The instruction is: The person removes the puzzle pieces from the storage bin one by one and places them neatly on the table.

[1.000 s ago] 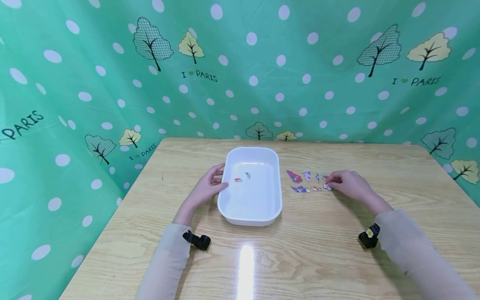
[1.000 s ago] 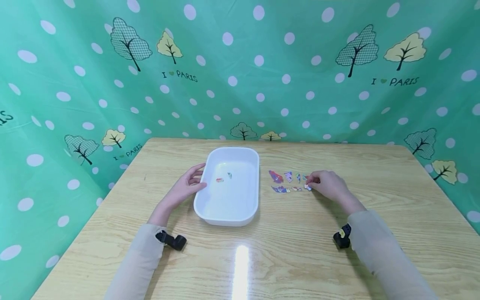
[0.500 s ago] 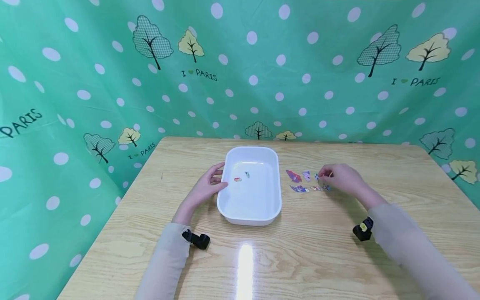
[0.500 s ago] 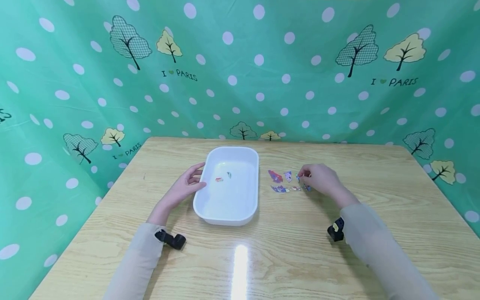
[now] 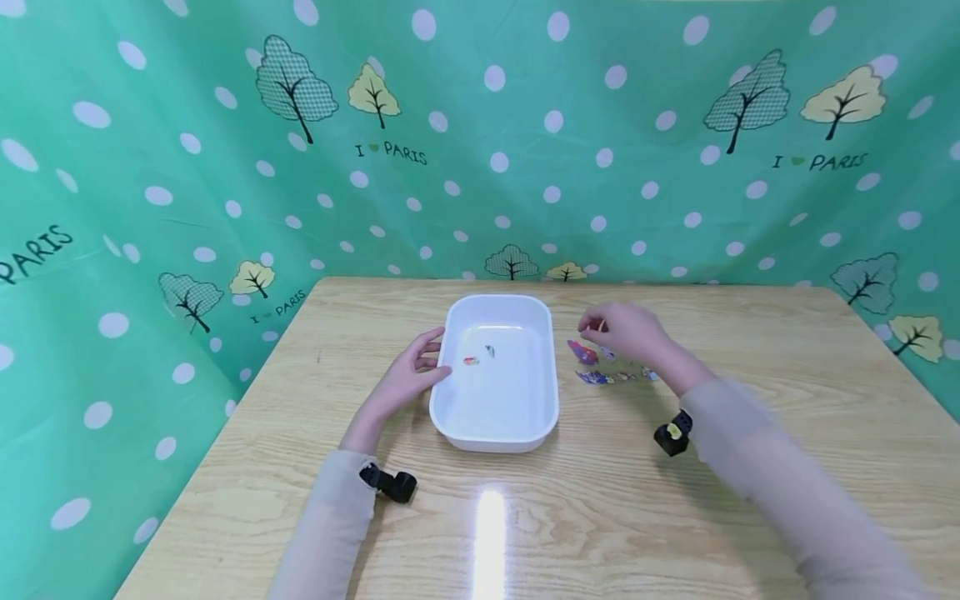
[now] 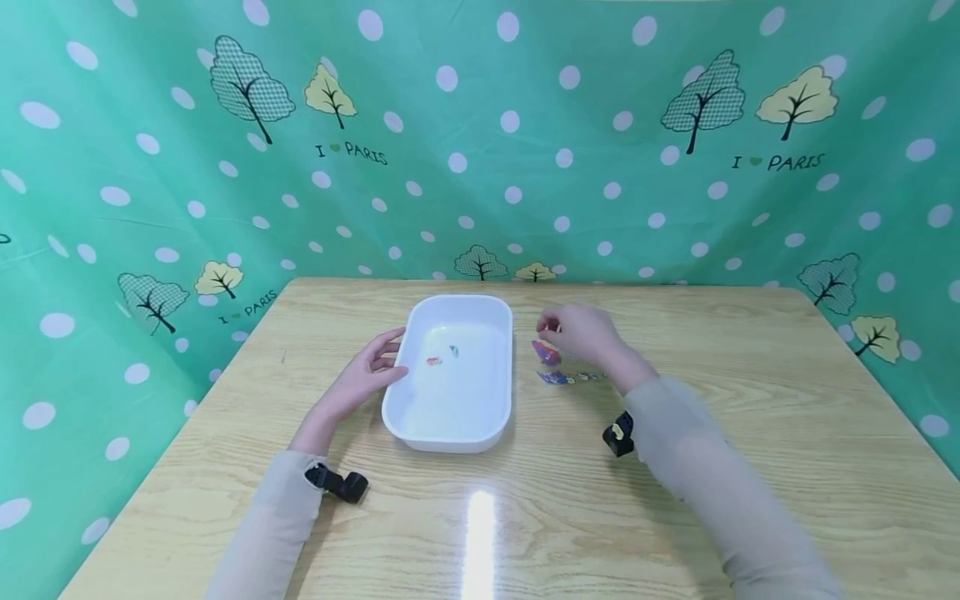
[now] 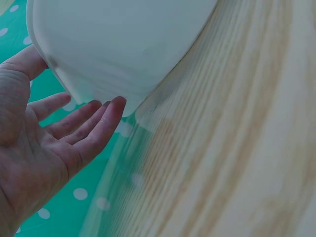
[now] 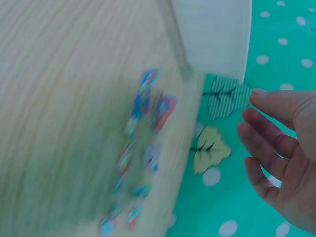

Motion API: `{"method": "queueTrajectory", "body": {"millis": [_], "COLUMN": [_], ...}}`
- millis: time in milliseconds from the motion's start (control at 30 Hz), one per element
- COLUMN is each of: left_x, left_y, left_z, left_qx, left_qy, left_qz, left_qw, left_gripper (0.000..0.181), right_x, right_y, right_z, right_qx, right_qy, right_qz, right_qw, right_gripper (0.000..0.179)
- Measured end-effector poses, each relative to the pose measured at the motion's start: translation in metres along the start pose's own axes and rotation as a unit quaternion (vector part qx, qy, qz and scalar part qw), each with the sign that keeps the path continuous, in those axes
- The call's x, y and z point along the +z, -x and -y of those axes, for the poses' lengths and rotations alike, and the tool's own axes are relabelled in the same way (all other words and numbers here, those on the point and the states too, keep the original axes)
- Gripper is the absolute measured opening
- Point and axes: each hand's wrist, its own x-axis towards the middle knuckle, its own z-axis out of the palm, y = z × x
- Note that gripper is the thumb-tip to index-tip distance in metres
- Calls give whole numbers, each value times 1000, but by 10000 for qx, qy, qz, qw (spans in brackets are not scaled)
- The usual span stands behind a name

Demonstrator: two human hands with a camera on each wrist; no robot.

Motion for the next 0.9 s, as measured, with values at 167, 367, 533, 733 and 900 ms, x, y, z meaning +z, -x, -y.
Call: {"method": "queueTrajectory", "body": {"millis": [167, 367, 533, 733, 900], "left_x": [0, -1, 0, -1, -1], "left_y": [-1, -2, -1, -1, -2], "left_z": [1, 1, 2, 4, 4], "left_qx": [16, 14, -4, -21, -16], "left_qy": [-12, -2, 20, 69, 82], "left_qz": [14, 10, 24, 22, 15], "left_qw": [10000, 10000, 10000, 10000, 10000], "left_gripper": [67, 67, 67, 67, 66], "right_x": [2, 9, 20, 34, 46], "right_y": [-14, -28, -35, -41, -48], "right_z": [20, 43, 61, 75, 86], "right_qx": [-229, -501, -699, -914, -1116], "right_qy": [14, -17, -68, -2, 38], "right_qz": [-97, -76, -4, 57, 116], "right_qw": [9997, 9987, 9975, 9958, 9937], "right_gripper": [14, 13, 10, 14, 18]}}
